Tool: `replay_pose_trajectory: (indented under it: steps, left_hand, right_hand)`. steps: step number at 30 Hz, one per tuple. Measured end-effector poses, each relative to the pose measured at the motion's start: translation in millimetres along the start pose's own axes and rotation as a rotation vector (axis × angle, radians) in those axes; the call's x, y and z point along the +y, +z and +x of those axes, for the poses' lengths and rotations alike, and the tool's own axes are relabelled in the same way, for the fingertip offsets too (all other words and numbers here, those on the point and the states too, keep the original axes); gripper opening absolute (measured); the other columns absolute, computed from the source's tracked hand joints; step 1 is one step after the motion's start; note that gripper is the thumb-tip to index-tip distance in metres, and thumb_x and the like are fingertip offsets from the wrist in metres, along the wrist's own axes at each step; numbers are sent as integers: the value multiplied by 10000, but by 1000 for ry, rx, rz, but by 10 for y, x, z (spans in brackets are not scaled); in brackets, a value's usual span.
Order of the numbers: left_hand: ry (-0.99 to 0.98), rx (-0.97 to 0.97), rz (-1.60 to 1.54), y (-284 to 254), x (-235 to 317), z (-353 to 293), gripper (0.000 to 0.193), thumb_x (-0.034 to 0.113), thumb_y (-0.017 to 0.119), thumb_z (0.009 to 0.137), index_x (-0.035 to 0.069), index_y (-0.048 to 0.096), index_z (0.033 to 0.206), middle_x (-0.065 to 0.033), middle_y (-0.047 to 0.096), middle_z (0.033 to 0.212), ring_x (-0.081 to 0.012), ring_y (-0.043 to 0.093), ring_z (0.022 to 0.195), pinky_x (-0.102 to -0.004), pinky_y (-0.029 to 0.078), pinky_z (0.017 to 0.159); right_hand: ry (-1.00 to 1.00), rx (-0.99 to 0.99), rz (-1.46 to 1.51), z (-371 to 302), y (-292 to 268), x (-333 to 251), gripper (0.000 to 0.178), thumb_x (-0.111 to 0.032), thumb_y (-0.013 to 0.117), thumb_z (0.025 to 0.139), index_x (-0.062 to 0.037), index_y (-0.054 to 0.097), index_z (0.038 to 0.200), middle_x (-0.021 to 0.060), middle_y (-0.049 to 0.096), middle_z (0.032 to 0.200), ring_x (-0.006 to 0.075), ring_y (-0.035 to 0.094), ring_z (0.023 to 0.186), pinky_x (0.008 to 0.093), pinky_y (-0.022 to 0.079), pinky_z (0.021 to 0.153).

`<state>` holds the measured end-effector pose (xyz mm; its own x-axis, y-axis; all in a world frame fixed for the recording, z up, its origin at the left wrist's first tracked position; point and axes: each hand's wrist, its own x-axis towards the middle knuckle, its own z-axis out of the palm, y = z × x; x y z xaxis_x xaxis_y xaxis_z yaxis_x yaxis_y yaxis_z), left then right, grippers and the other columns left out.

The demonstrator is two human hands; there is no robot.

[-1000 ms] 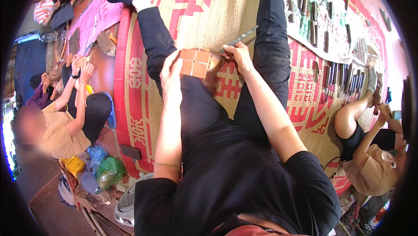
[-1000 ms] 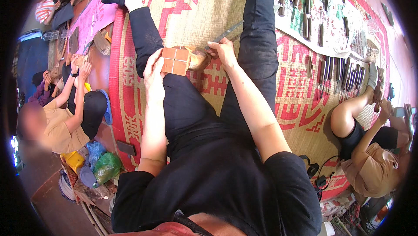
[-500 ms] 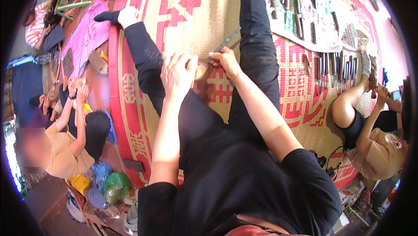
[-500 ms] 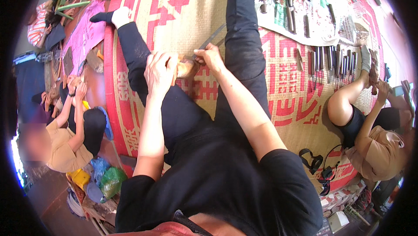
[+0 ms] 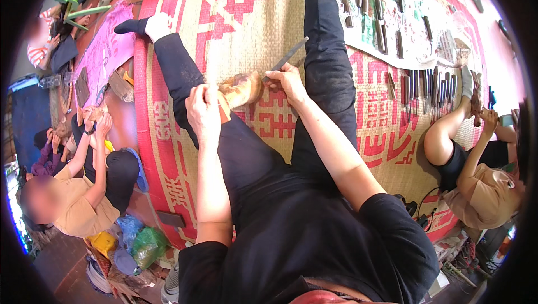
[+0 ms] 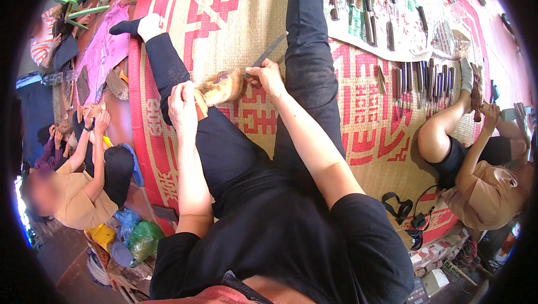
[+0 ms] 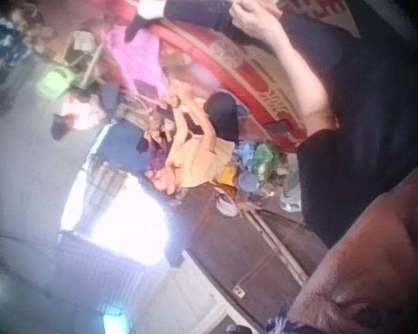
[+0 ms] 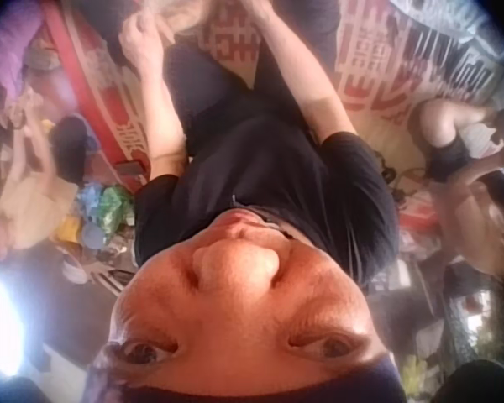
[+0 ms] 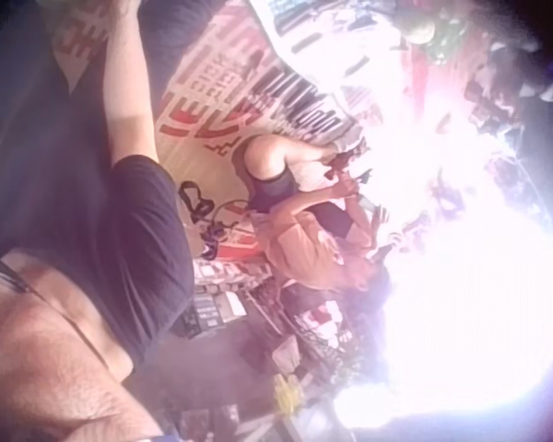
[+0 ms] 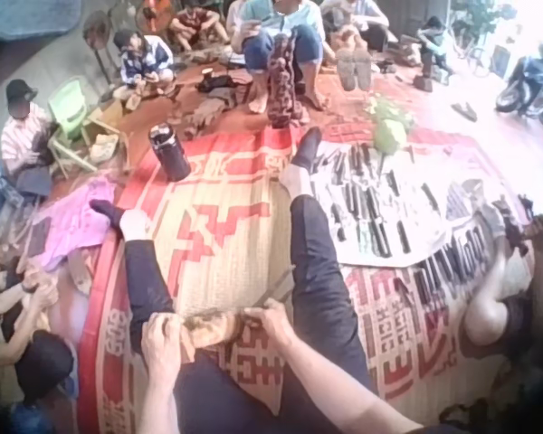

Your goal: The person sits on a mat and carves a small wooden block using a knife. They hold the block in their left hand and use the knife in their right hand to shape the wood, occasionally rotating the block to access different sides.

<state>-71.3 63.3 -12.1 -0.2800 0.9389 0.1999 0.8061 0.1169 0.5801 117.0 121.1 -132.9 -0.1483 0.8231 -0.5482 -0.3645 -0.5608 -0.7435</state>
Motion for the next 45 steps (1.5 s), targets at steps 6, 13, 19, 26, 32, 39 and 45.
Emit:
replay_pose_trajectory:
  steps: [6,13,19,26,32,39,45]
  left_hand:
    - [-358,-56,-280,-69,-273,41,304,324,450,941,69,612,907,-65,620,920,-259,561,908,-378,424,818]
    - [-127,-12,-70,-66,-55,-58,277,298,482,929,62,620,892,-50,607,930,-259,543,874,-371,415,805]
    - [-48,5,-41,-39,-49,-82,236,272,500,925,68,613,887,-44,595,890,-256,524,841,-360,418,777]
    - [127,51,25,20,-3,-121,213,253,527,916,55,595,881,-51,574,837,-258,515,829,-368,416,763]
    - [88,33,11,23,-20,-132,222,262,529,914,53,595,881,-53,573,833,-254,518,814,-363,417,752]
    - [99,27,1,12,0,-140,208,253,530,914,61,597,872,-53,572,831,-252,520,794,-362,421,735]
    - [142,-14,51,8,67,-149,225,262,501,923,71,615,889,-48,594,866,-241,541,827,-348,424,755]
  right_hand:
    - [-45,49,34,-43,7,-67,89,-38,604,803,-16,542,862,78,618,675,127,601,512,238,452,439]
    - [-46,39,69,-5,1,-57,102,-42,611,809,-32,530,870,66,616,669,128,608,515,240,434,425]
    - [-29,26,64,3,-21,-51,93,-25,621,814,-22,540,860,85,618,688,137,606,504,247,476,439]
    - [-34,28,40,32,-35,-7,102,-5,622,800,-22,532,847,84,617,660,137,602,497,246,465,427]
    - [-20,16,25,16,-15,-15,114,-39,633,781,-42,533,834,57,606,617,112,563,472,238,412,411]
    - [-25,22,17,2,5,-20,117,-33,641,772,-48,537,824,49,604,613,98,554,469,224,405,407]
    - [-36,13,7,10,12,-14,115,-28,647,763,-51,550,819,45,603,612,93,548,474,221,405,410]
